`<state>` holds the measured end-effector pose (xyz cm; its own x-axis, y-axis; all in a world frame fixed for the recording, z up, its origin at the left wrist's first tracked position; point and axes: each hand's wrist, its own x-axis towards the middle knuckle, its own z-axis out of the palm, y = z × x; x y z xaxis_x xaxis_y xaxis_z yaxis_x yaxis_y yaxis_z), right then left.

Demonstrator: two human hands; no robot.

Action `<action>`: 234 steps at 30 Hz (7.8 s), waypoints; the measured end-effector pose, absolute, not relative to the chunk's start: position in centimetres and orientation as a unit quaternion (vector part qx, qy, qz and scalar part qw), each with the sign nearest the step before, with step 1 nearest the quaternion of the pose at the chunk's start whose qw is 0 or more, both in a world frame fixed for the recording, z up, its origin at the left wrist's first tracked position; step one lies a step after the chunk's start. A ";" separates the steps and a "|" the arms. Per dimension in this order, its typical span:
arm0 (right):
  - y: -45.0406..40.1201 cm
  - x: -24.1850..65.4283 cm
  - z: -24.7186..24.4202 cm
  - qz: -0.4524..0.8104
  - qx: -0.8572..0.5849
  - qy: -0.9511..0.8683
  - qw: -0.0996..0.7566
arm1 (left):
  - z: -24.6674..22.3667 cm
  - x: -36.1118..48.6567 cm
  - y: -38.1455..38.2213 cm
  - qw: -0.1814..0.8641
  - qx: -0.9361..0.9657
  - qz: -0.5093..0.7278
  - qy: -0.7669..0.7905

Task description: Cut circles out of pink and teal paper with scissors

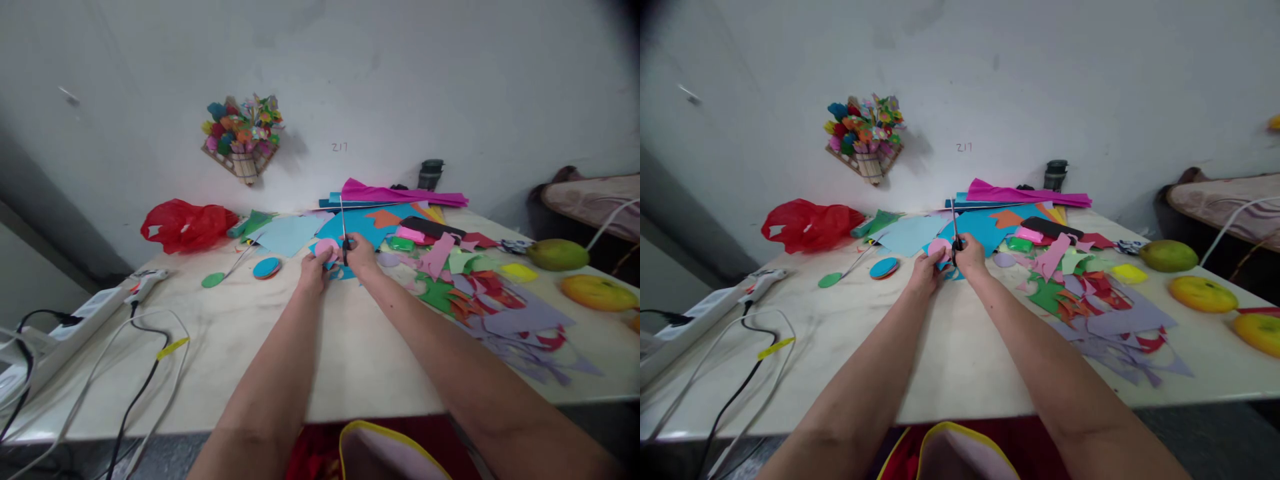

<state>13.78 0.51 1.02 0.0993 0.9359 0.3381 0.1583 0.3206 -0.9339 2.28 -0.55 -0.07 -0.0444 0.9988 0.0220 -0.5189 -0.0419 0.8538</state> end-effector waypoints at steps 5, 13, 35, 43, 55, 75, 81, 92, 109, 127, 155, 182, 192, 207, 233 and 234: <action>-0.1 13.3 1.4 0.350 -0.476 -0.541 0.598 | -0.2 2.4 -0.4 0.597 0.329 0.656 0.325; -0.6 13.9 2.6 0.437 -0.477 -0.525 0.553 | -0.5 1.4 0.5 0.550 0.293 0.708 0.333; -1.3 20.8 3.9 0.567 -0.376 -0.693 0.240 | 0.0 -0.1 0.6 0.560 0.231 0.723 0.332; -1.1 20.0 3.2 0.549 -0.393 -0.695 0.246 | 0.1 0.4 0.4 0.558 0.239 0.717 0.342; -1.0 18.2 2.4 0.532 -0.410 -0.680 0.293 | -0.8 0.8 1.0 0.556 0.311 0.700 0.322; -1.1 17.3 2.3 0.519 -0.423 -0.672 0.317 | -0.2 1.2 0.2 0.574 0.324 0.678 0.325; -1.1 17.1 2.4 0.518 -0.427 -0.667 0.324 | -0.3 1.2 0.3 0.571 0.333 0.680 0.318; -1.4 16.9 2.7 0.514 -0.434 -0.662 0.331 | -0.6 1.2 0.5 0.571 0.332 0.676 0.325; -1.0 17.0 2.2 0.504 -0.426 -0.673 0.335 | -0.8 1.0 0.6 0.578 0.341 0.676 0.304; -0.7 17.1 2.1 0.516 -0.425 -0.665 0.333 | -0.6 0.2 0.8 0.588 0.362 0.661 0.294; -0.3 17.4 2.0 0.555 -0.389 -0.661 0.321 | -0.7 -1.3 0.8 0.623 0.391 0.611 0.292; -0.5 17.2 2.0 0.570 -0.395 -0.641 0.330 | -0.5 -1.3 0.9 0.607 0.390 0.619 0.310; -0.5 17.1 2.1 0.597 -0.392 -0.612 0.341 | -0.5 -1.6 0.7 0.608 0.391 0.617 0.312; -0.3 17.1 1.9 0.570 -0.405 -0.631 0.335 | -0.4 -1.8 0.7 0.601 0.375 0.625 0.329; -0.6 16.9 2.1 0.547 -0.431 -0.637 0.331 | -0.3 -2.1 0.5 0.610 0.379 0.621 0.316; -0.6 16.8 2.0 0.550 -0.432 -0.633 0.331 | -0.3 -2.1 0.5 0.609 0.378 0.621 0.317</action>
